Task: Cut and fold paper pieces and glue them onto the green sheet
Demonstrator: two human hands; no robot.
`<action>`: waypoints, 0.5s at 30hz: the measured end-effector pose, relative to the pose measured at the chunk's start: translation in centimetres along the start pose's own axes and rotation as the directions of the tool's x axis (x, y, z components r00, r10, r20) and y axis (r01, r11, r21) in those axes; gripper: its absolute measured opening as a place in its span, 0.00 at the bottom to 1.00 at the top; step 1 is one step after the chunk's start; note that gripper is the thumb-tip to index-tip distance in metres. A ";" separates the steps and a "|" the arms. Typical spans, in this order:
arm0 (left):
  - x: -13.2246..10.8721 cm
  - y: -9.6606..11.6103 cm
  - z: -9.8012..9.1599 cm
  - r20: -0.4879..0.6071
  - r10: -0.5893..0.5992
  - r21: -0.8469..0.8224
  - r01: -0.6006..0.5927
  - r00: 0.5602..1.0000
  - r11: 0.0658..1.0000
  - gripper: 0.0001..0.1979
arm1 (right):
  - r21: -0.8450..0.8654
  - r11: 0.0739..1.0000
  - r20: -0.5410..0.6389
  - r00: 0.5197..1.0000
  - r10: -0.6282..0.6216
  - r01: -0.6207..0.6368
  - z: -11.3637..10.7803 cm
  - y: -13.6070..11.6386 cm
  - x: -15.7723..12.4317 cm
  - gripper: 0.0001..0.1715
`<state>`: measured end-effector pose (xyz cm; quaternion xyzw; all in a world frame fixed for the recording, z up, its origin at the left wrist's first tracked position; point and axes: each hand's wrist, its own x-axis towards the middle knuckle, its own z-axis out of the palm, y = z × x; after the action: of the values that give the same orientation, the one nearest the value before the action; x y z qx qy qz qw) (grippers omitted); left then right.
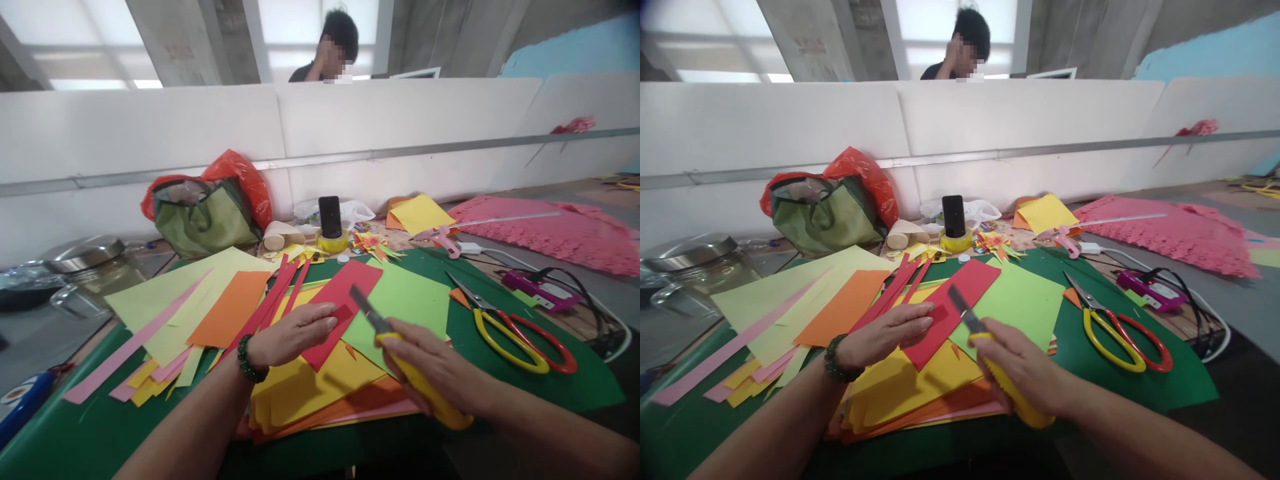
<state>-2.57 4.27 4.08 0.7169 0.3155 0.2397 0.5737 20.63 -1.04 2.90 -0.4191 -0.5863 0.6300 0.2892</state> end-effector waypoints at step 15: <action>1.2 -1.0 -0.5 -0.172 -0.105 -0.152 0.079 0.979 0.985 0.21 | -0.898 -0.117 -0.425 0.905 -0.013 -0.423 -10.1 1.0 4.4 0.13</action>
<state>-2.26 5.60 3.19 0.6334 0.3806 0.2989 0.6039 27.42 7.59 1.53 -0.6696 -0.7302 -0.0371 -0.1309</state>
